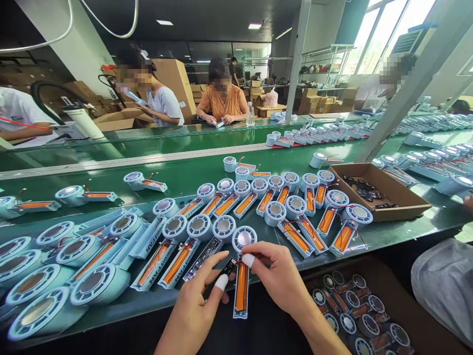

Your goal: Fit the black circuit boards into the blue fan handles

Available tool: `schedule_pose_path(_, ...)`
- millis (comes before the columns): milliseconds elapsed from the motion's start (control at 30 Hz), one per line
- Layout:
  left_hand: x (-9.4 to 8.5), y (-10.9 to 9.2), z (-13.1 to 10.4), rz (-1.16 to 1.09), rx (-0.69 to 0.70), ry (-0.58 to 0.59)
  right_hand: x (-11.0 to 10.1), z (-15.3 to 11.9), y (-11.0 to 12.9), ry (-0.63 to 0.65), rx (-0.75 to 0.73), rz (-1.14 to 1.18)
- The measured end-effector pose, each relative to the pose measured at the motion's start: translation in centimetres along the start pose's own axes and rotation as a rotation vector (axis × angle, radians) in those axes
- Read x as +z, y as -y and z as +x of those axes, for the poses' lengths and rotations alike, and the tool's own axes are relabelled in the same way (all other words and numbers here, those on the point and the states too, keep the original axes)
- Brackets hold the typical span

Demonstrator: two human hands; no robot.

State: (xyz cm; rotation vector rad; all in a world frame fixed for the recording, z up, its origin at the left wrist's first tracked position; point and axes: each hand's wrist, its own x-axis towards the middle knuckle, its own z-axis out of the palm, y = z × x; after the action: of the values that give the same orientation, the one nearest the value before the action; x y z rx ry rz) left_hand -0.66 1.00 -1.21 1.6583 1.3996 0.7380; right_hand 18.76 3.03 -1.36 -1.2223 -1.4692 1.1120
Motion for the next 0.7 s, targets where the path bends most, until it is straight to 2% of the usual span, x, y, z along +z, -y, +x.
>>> schedule_pose_path(133, 0.3, -0.1, 0.1, 0.106, 0.139, -0.083, 0.2, 0.1, 0.4, -0.010, -0.019, -0.004)
schedule_pose_path(233, 0.4, -0.1, 0.1, 0.230, 0.238, -0.067, 0.4, 0.1, 0.8, -0.018, -0.086, -0.118)
schedule_pose_path(400, 0.5, -0.1, -0.3, 0.482, 0.229, -0.031, 0.8, -0.1, 1.4, -0.045, -0.174, -0.268)
schedule_pose_path(500, 0.6, 0.2, -0.5, 0.342, 0.220, -0.055, 1.2, -0.3, 1.7, -0.043, -0.181, -0.303)
schedule_pose_path(633, 1.1, 0.5, -0.7, 0.069, 0.054, -0.173, 1.6, -0.5, 1.6, -0.033, -0.194, -0.382)
schedule_pose_path(700, 1.4, 0.4, -0.8, 0.005, 0.010, -0.181, 1.8, -0.6, 1.4, -0.042, -0.226, -0.452)
